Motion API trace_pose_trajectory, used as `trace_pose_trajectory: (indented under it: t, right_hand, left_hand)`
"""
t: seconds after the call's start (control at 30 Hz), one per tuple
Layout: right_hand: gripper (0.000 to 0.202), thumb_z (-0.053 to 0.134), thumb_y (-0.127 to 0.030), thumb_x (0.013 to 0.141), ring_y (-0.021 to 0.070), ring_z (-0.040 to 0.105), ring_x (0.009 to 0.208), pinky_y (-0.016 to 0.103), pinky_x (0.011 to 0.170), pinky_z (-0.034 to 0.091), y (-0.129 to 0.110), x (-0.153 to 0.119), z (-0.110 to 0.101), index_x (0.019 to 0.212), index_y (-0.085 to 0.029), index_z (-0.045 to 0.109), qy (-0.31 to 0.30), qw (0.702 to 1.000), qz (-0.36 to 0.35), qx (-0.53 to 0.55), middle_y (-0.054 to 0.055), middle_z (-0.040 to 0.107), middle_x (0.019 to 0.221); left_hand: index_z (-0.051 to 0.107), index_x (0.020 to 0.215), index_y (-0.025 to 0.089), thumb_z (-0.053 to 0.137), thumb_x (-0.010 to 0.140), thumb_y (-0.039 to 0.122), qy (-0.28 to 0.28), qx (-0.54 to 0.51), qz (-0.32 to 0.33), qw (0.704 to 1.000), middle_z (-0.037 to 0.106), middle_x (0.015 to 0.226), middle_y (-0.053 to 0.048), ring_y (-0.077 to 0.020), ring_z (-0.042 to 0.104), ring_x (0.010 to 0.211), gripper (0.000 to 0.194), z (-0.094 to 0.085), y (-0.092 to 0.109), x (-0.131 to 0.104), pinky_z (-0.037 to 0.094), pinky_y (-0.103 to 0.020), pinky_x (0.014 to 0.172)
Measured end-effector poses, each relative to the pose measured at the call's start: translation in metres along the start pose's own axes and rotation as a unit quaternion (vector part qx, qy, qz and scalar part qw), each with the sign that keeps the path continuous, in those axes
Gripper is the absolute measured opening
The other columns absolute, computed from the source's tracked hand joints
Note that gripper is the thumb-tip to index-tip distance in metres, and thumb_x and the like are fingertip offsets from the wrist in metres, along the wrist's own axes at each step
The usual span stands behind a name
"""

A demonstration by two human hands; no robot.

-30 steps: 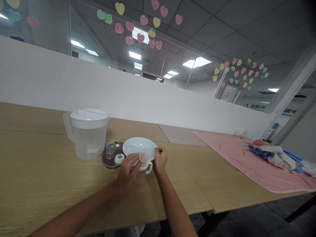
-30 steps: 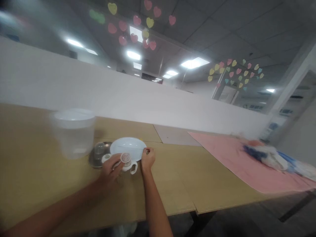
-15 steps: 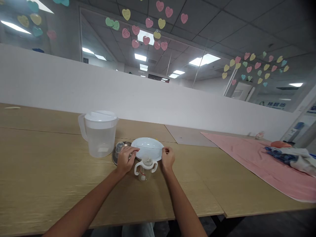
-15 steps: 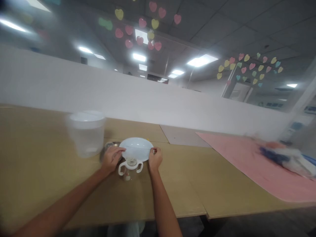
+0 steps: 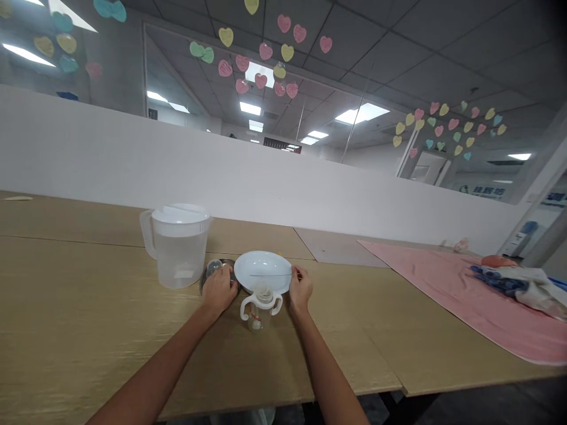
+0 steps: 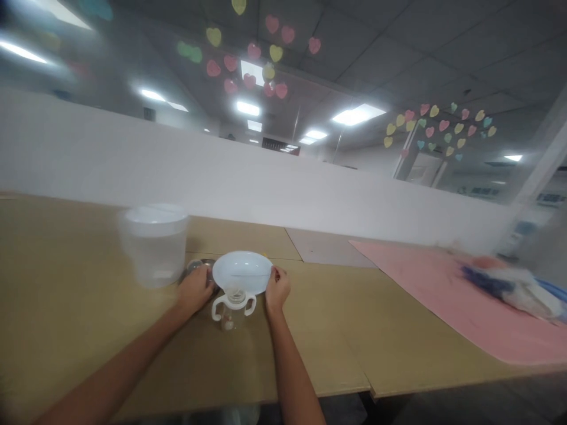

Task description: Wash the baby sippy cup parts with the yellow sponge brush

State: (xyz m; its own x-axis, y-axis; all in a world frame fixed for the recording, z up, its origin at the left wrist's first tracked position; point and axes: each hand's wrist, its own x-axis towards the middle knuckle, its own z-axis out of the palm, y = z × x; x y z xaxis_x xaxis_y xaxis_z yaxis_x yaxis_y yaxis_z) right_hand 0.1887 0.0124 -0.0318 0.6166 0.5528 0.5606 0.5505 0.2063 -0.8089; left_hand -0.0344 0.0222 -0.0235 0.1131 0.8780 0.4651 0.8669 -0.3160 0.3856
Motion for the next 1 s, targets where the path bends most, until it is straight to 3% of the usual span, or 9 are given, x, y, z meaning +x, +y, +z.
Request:
trace_pose_trajectory:
  t: [0.1, 0.2, 0.33, 0.43, 0.6, 0.67, 0.87, 1.0]
  right_hand:
    - [0.036, 0.043, -0.040, 0.078, 0.0203, 0.057, 0.075, 0.030, 0.070, 0.041, -0.002, 0.000, -0.001, 0.082, -0.014, 0.066, 0.012, 1.000, 0.000, -0.006, 0.011, 0.065, 0.087]
    - [0.035, 0.044, -0.041, 0.077, 0.0213, 0.056, 0.079, 0.031, 0.073, 0.040, -0.005, 0.001, -0.003, 0.080, -0.014, 0.066, 0.025, 1.000, -0.002, -0.012, 0.011, 0.064, 0.089]
    - [0.035, 0.042, -0.040, 0.080, 0.0215, 0.055, 0.082, 0.032, 0.078, 0.038, -0.014, 0.001, -0.008, 0.079, -0.015, 0.066, 0.049, 0.998, -0.034, -0.034, 0.010, 0.065, 0.087]
    - [0.038, 0.038, -0.039, 0.085, 0.0207, 0.055, 0.080, 0.033, 0.079, 0.036, -0.023, -0.004, -0.010, 0.079, -0.015, 0.066, 0.050, 0.992, -0.089, -0.072, 0.009, 0.066, 0.083]
    - [0.031, 0.038, -0.031, 0.090, 0.0165, 0.056, 0.075, 0.035, 0.087, 0.032, -0.035, -0.016, -0.007, 0.082, -0.017, 0.065, -0.035, 0.952, -0.286, -0.101, 0.005, 0.068, 0.079]
    - [0.027, 0.040, -0.029, 0.091, 0.0150, 0.057, 0.074, 0.034, 0.088, 0.033, -0.038, -0.019, -0.005, 0.086, -0.018, 0.065, -0.082, 0.935, -0.333, -0.087, 0.004, 0.068, 0.080]
    - [0.026, 0.051, -0.039, 0.086, 0.0159, 0.057, 0.070, 0.033, 0.080, 0.038, -0.039, -0.021, -0.006, 0.095, -0.020, 0.066, -0.165, 0.929, -0.328, -0.051, 0.003, 0.068, 0.073]
    - [0.035, 0.056, -0.043, 0.082, 0.0185, 0.059, 0.078, 0.031, 0.077, 0.042, -0.042, -0.022, -0.008, 0.108, -0.020, 0.062, -0.217, 0.923, -0.311, -0.068, 0.004, 0.069, 0.083]
  left_hand:
    - [0.050, 0.097, 0.016, 0.039, 0.078, 0.016, 0.026, -0.023, -0.009, 0.999, 0.060, 0.091, -0.009, -0.0238, 0.058, 0.082, 0.022, 0.003, -0.004, 0.003, 0.044, -0.033, 0.069]
    - [0.051, 0.094, 0.015, 0.035, 0.083, 0.016, 0.117, -0.045, 0.017, 0.992, 0.058, 0.091, -0.010, -0.0235, 0.056, 0.086, 0.020, 0.000, -0.008, 0.007, 0.045, -0.034, 0.073]
    - [0.052, 0.094, 0.015, 0.033, 0.090, 0.027, 0.243, -0.108, 0.070, 0.962, 0.056, 0.091, -0.011, -0.0229, 0.055, 0.084, 0.023, -0.007, -0.005, 0.006, 0.046, -0.035, 0.074]
    - [0.052, 0.095, 0.017, 0.036, 0.091, 0.028, 0.277, -0.176, 0.127, 0.936, 0.056, 0.092, -0.008, -0.0205, 0.055, 0.087, 0.020, -0.011, 0.005, 0.002, 0.045, -0.033, 0.080]
    - [0.055, 0.088, 0.019, 0.039, 0.089, 0.030, 0.198, -0.274, 0.106, 0.935, 0.057, 0.088, -0.005, -0.0183, 0.055, 0.086, 0.020, -0.011, 0.022, -0.006, 0.047, -0.030, 0.078]
    - [0.056, 0.087, 0.019, 0.040, 0.088, 0.032, 0.159, -0.317, 0.098, 0.930, 0.057, 0.089, -0.005, -0.0177, 0.056, 0.086, 0.020, -0.009, 0.025, -0.008, 0.049, -0.030, 0.077]
    - [0.056, 0.092, 0.018, 0.050, 0.083, 0.038, 0.074, -0.440, 0.091, 0.890, 0.059, 0.095, -0.005, -0.0177, 0.060, 0.089, 0.022, 0.003, 0.027, -0.008, 0.052, -0.032, 0.081]
    - [0.058, 0.086, 0.017, 0.056, 0.079, 0.038, 0.029, -0.482, 0.092, 0.871, 0.062, 0.090, -0.005, -0.0195, 0.062, 0.086, 0.023, 0.009, 0.028, -0.008, 0.053, -0.034, 0.079]
